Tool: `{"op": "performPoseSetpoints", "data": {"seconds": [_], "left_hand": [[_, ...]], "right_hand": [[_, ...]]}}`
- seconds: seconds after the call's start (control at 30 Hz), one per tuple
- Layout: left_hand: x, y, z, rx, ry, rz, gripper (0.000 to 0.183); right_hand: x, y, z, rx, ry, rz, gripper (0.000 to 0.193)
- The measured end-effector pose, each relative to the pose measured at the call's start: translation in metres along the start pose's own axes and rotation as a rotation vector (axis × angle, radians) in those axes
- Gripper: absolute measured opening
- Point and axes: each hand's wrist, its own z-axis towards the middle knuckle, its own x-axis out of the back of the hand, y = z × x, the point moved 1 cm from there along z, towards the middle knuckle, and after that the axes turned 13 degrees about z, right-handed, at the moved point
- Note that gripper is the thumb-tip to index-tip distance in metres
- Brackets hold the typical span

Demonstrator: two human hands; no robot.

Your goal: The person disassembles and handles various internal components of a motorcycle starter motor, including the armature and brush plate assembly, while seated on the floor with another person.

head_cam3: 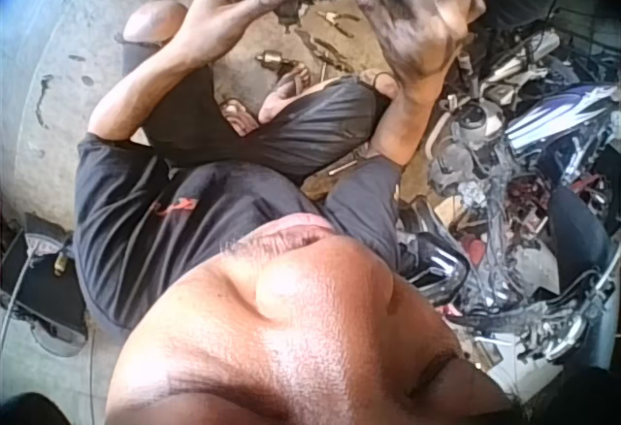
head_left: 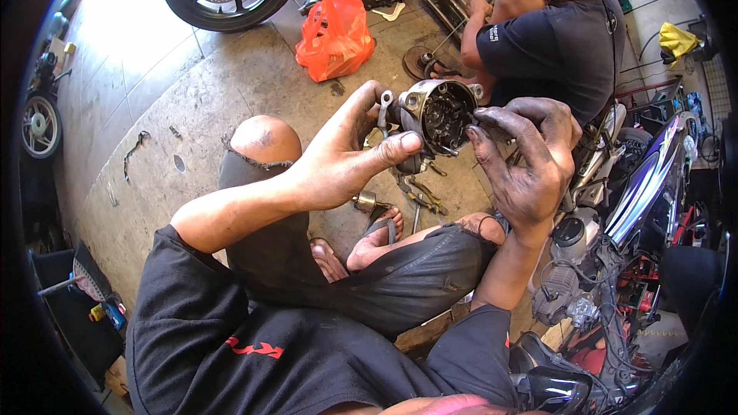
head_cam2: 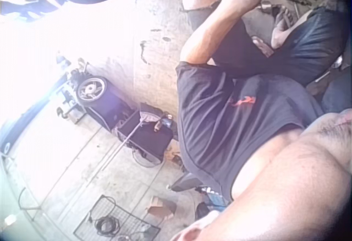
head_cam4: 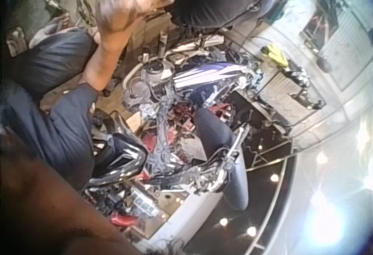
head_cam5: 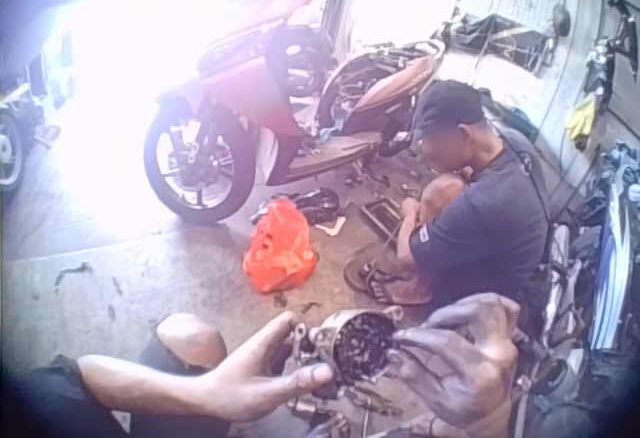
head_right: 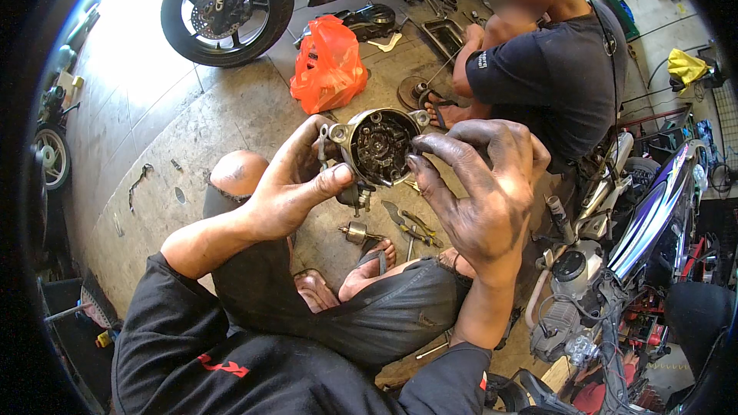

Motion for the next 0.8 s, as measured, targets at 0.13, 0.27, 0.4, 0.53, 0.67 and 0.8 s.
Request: {"op": "performPoseSetpoints", "data": {"seconds": [0.13, 0.27, 0.4, 0.53, 0.67, 0.8], "left_hand": [[0.002, 0.002, 0.000, 0.001, -0.016, 0.012, 0.058], [-0.001, 0.000, -0.001, 0.007, 0.025, -0.012, 0.055], [0.001, 0.006, 0.000, 0.026, -0.023, -0.049, 0.052], [0.002, 0.010, 0.000, 0.034, -0.028, -0.055, 0.049], [0.000, 0.006, -0.002, 0.027, 0.007, -0.085, 0.044], [0.002, 0.010, -0.002, 0.012, -0.032, -0.082, 0.045]], "right_hand": [[0.001, 0.001, 0.000, 0.011, -0.009, -0.010, 0.027], [0.001, 0.003, -0.001, 0.030, -0.013, -0.007, 0.028], [0.002, 0.002, -0.002, 0.026, -0.015, 0.027, 0.028], [0.002, 0.001, -0.001, 0.020, -0.021, 0.043, 0.026], [0.004, -0.001, 0.000, 0.011, -0.022, 0.085, 0.025], [0.003, -0.001, 0.000, -0.004, -0.011, 0.141, 0.024]]}}
